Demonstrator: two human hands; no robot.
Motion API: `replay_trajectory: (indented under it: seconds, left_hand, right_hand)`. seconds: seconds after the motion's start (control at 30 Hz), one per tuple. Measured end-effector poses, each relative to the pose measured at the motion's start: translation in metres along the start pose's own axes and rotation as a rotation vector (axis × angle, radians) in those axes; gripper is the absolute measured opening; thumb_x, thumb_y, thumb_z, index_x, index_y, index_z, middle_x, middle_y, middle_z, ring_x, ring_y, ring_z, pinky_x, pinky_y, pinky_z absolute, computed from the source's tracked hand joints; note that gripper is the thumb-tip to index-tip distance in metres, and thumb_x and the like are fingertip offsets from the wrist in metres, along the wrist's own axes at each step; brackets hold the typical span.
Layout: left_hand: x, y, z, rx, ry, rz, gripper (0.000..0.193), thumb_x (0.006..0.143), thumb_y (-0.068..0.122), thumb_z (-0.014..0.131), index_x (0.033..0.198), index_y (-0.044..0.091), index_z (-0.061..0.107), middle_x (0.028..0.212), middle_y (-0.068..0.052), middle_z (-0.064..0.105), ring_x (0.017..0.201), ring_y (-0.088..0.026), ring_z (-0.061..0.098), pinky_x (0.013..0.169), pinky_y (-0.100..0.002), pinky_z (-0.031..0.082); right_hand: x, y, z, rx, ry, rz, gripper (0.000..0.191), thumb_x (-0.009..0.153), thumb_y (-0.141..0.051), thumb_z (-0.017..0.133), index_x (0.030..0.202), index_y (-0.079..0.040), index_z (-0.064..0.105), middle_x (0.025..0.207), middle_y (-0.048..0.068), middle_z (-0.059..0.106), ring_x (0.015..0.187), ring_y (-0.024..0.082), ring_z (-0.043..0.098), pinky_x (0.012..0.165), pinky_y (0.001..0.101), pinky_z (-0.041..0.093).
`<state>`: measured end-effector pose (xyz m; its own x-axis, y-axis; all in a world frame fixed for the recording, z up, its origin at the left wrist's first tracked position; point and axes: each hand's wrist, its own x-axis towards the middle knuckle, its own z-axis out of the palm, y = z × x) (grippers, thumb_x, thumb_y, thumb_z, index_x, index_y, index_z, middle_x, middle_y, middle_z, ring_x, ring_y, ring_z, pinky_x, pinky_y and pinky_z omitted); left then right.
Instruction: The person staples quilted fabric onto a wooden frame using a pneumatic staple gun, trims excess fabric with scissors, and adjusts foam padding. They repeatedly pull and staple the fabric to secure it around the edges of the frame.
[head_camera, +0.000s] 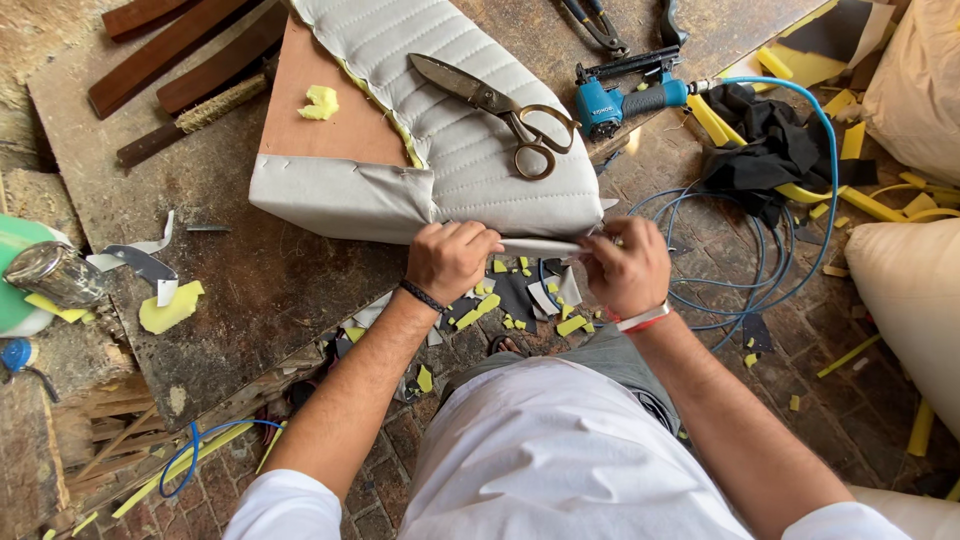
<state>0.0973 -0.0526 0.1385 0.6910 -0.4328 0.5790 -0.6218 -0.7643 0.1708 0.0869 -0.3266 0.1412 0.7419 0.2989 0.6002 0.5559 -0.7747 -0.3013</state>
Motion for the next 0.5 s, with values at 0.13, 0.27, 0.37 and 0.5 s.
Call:
replay_trajectory:
  seconds: [0.13,0.27,0.37,0.5]
  left_hand:
    - [0.003,-0.004,0.006,0.126,0.089,0.026,0.016,0.088,0.023,0.081,0.079,0.015,0.071,0.079,0.003,0.07,0.077,-0.017,0.062,0.07,-0.037,0.047]
    - [0.001,0.001,0.013,0.104,0.045,-0.068,0.013,0.091,0.021,0.081,0.085,0.014,0.071,0.09,0.003,0.073,0.095,-0.019,0.064,0.085,-0.037,0.052]
    - [0.017,0.013,0.021,-0.011,0.002,-0.001,0.029,0.089,0.027,0.084,0.108,0.01,0.07,0.114,-0.009,0.07,0.114,-0.026,0.063,0.102,-0.039,0.049]
    - [0.075,0.024,0.036,-0.049,-0.181,0.323,0.082,0.06,0.039,0.087,0.129,0.002,0.063,0.134,-0.02,0.064,0.13,-0.035,0.058,0.115,-0.044,0.04]
  right_hand:
    - [0.011,0.011,-0.007,-0.015,0.042,-0.055,0.015,0.084,-0.023,0.085,0.09,-0.013,0.075,0.096,0.003,0.07,0.093,0.027,0.066,0.084,0.0427,0.051]
    - [0.016,0.019,-0.008,0.014,0.047,-0.094,0.013,0.087,-0.02,0.083,0.091,-0.012,0.073,0.095,0.003,0.073,0.095,0.024,0.07,0.09,0.0408,0.054]
    - [0.018,0.024,-0.004,0.06,0.028,-0.083,0.013,0.088,-0.018,0.082,0.091,-0.01,0.071,0.094,0.004,0.074,0.092,0.025,0.071,0.087,0.0388,0.056]
    - [0.017,0.028,0.002,0.15,-0.022,-0.035,0.014,0.086,-0.015,0.083,0.089,-0.009,0.071,0.088,0.006,0.073,0.084,0.027,0.071,0.075,0.0382,0.058]
